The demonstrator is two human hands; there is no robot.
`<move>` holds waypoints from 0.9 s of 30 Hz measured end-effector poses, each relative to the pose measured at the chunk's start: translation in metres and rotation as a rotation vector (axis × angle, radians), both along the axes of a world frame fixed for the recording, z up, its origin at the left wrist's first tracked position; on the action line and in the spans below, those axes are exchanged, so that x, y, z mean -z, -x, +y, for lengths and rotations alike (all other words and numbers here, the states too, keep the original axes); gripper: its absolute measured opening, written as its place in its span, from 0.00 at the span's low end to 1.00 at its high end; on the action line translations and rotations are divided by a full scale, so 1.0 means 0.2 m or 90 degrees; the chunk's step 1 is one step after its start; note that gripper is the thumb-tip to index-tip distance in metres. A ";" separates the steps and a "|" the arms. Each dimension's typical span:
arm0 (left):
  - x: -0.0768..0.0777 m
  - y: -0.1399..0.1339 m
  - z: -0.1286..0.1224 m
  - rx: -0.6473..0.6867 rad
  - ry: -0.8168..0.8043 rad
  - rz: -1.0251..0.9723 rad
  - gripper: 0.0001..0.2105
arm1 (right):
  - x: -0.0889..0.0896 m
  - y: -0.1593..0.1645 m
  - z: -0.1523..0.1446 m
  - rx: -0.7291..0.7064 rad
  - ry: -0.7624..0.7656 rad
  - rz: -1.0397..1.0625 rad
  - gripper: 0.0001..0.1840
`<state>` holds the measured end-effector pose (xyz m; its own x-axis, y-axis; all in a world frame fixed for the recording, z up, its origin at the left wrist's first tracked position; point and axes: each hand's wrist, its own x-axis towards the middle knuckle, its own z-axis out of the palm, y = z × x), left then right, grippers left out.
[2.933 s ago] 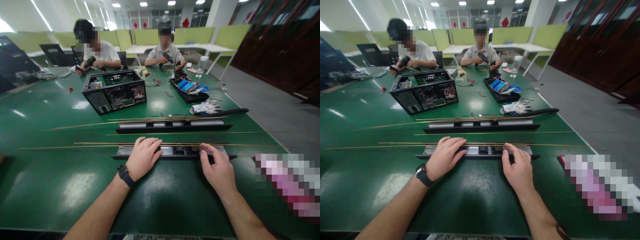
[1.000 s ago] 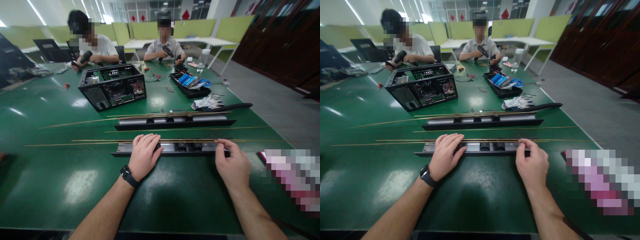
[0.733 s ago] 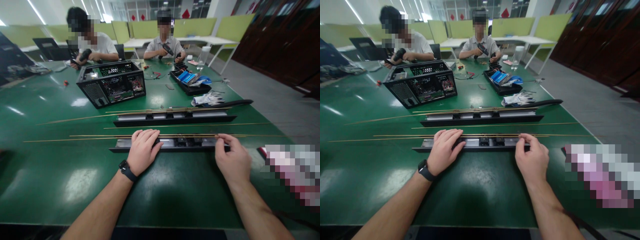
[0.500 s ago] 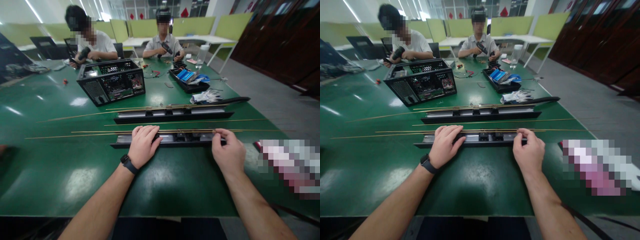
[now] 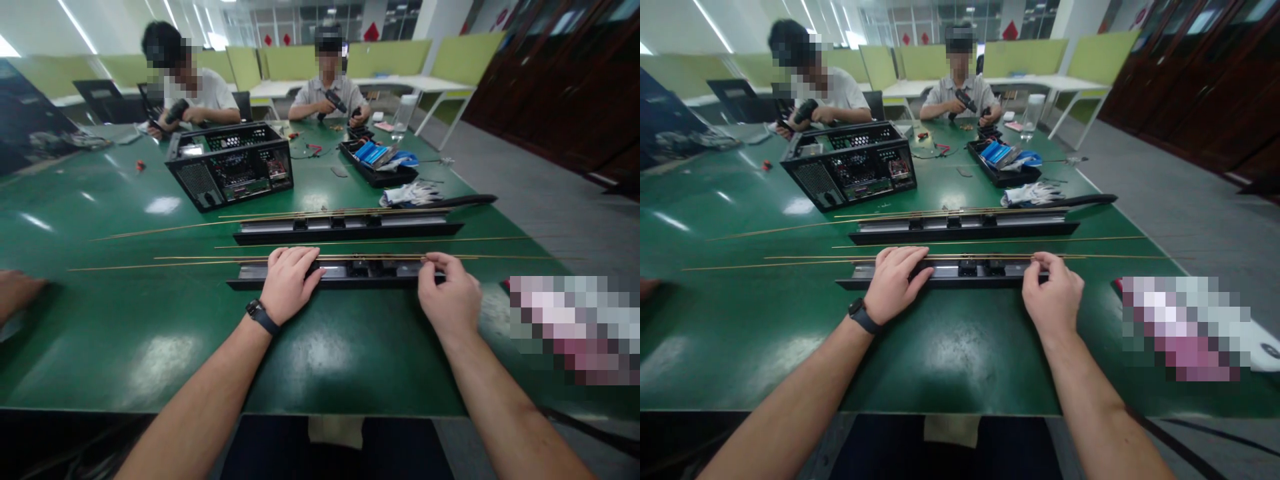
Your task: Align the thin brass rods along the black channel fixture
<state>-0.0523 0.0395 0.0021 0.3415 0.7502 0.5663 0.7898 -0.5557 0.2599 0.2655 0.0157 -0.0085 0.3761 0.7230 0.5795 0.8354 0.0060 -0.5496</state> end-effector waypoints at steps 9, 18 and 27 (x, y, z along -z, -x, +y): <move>-0.01 0.00 0.00 -0.014 0.033 0.004 0.18 | 0.04 -0.02 0.02 0.016 -0.005 -0.020 0.16; -0.01 0.00 0.01 -0.010 0.041 0.014 0.19 | 0.05 -0.04 0.02 0.002 -0.005 -0.024 0.13; -0.01 0.00 0.00 -0.012 0.047 0.026 0.20 | 0.09 -0.05 0.04 0.006 -0.051 -0.073 0.14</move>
<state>-0.0525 0.0403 0.0045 0.3495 0.7954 0.4952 0.8105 -0.5218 0.2661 0.2755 0.0234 -0.0255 0.3112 0.6693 0.6746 0.8928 0.0373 -0.4489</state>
